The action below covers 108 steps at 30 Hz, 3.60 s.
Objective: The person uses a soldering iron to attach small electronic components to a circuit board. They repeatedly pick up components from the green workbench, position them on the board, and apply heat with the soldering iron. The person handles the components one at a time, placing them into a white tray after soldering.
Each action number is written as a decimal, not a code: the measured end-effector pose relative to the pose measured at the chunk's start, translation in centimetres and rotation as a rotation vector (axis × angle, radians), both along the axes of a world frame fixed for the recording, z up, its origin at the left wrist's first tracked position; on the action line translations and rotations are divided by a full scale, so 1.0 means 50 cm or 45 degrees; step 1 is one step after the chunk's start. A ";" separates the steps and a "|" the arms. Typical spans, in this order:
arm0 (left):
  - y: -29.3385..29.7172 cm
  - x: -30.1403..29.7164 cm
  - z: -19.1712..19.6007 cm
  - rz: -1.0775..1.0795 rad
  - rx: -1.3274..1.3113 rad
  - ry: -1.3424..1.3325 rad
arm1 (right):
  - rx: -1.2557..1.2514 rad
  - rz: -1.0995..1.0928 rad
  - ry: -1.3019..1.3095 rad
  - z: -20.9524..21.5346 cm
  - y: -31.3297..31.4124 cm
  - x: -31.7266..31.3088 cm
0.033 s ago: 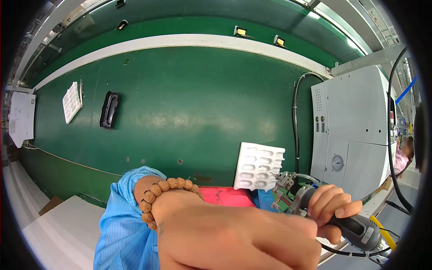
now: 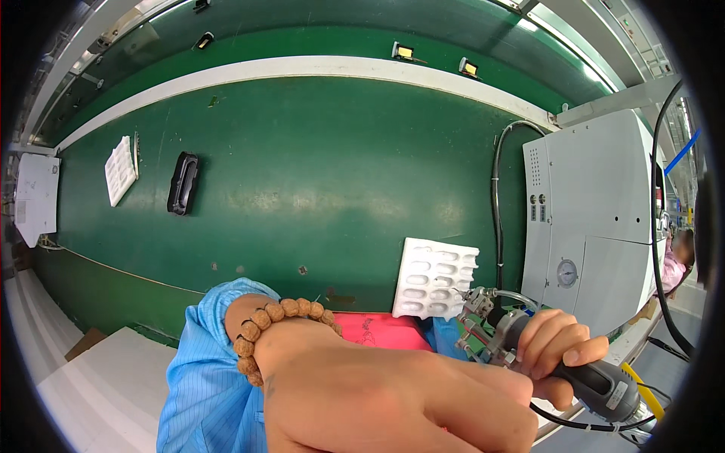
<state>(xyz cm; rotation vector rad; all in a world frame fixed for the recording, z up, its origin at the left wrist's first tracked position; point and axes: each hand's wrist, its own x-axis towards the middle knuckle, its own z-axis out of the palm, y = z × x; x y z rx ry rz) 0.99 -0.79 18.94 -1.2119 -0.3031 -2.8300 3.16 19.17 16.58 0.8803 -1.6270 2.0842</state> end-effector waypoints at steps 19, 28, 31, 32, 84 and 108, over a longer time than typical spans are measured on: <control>-0.184 -0.072 -0.061 0.011 -0.804 -0.011 | -0.074 0.002 0.047 -0.019 -0.006 -0.017; -0.474 -0.083 -0.240 1.260 -2.326 -0.977 | -0.147 -0.148 0.052 -0.022 0.004 -0.014; -0.519 -0.095 -0.285 1.415 -2.474 -0.993 | -0.075 -0.122 0.046 -0.020 0.008 -0.022; -0.538 -0.099 -0.301 1.491 -2.522 -0.977 | -0.064 -0.092 0.040 -0.022 0.009 -0.025; -0.367 -0.672 -0.373 1.005 -2.589 0.207 | 0.022 -0.096 0.042 -0.028 0.038 -0.026; -0.379 -0.571 -0.322 1.157 -1.830 -0.593 | 0.072 -0.016 0.069 -0.016 0.038 -0.043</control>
